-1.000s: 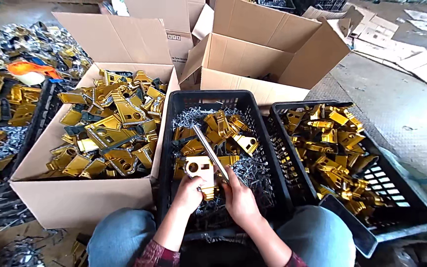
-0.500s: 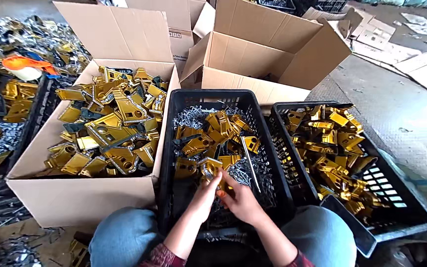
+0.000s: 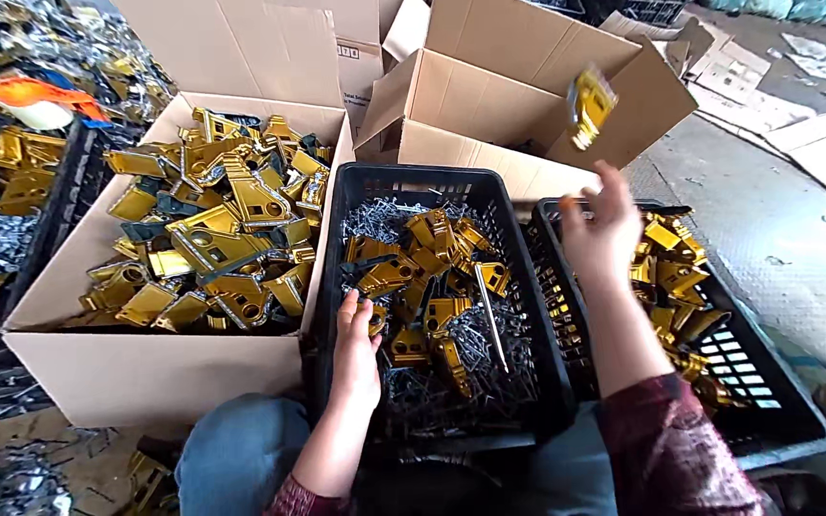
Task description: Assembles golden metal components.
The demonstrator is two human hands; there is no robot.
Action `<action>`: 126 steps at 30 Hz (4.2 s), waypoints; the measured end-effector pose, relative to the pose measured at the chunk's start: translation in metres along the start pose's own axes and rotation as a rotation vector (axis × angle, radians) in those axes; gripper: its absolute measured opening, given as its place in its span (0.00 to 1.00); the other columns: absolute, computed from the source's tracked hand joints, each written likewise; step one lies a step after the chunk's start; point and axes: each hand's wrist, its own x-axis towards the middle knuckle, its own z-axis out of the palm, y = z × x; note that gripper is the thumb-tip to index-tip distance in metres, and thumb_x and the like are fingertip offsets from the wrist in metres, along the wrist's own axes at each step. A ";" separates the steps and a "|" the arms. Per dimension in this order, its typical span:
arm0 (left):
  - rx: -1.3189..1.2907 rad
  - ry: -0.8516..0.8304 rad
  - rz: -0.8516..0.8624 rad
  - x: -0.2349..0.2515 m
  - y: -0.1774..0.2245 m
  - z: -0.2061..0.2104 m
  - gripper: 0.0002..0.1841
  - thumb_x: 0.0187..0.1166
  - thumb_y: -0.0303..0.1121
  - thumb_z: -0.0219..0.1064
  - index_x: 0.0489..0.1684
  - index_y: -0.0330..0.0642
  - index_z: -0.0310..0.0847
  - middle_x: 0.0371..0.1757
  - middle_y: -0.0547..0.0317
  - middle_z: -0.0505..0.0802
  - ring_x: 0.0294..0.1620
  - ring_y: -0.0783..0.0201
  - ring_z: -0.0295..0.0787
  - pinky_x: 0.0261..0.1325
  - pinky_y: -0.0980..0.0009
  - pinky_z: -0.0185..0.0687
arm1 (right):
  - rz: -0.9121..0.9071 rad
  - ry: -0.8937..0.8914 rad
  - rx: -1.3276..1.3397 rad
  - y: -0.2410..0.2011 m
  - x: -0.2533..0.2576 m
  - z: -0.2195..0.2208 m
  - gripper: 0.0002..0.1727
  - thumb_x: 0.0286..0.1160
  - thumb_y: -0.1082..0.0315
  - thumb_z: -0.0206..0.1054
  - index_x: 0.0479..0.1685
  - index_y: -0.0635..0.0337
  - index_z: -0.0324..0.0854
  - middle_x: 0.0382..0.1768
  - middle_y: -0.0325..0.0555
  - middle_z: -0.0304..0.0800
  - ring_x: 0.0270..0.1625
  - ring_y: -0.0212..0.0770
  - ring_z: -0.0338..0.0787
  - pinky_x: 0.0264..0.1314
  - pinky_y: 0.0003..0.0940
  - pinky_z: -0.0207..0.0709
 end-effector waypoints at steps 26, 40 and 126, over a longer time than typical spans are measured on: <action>0.292 -0.364 0.306 0.006 -0.019 -0.006 0.30 0.82 0.33 0.66 0.82 0.32 0.60 0.61 0.50 0.90 0.58 0.64 0.91 0.62 0.67 0.89 | 0.312 -1.002 -0.725 0.025 -0.108 0.135 0.22 0.85 0.75 0.50 0.75 0.71 0.74 0.68 0.71 0.83 0.67 0.71 0.86 0.64 0.69 0.77; 0.066 -0.240 0.263 -0.005 -0.016 0.005 0.22 0.79 0.28 0.48 0.71 0.34 0.72 0.62 0.53 0.87 0.64 0.66 0.84 0.69 0.66 0.80 | 0.336 -1.019 -0.665 0.026 -0.098 0.093 0.17 0.81 0.65 0.62 0.60 0.65 0.87 0.64 0.69 0.87 0.68 0.72 0.85 0.64 0.75 0.75; 0.262 -0.745 -0.094 -0.006 -0.028 0.001 0.55 0.49 0.18 0.75 0.86 0.41 0.45 0.63 0.49 0.85 0.55 0.60 0.91 0.52 0.65 0.92 | -0.564 -0.095 0.300 -0.019 -0.162 0.074 0.27 0.75 0.44 0.71 0.51 0.61 0.79 0.53 0.54 0.83 0.62 0.47 0.84 0.64 0.38 0.81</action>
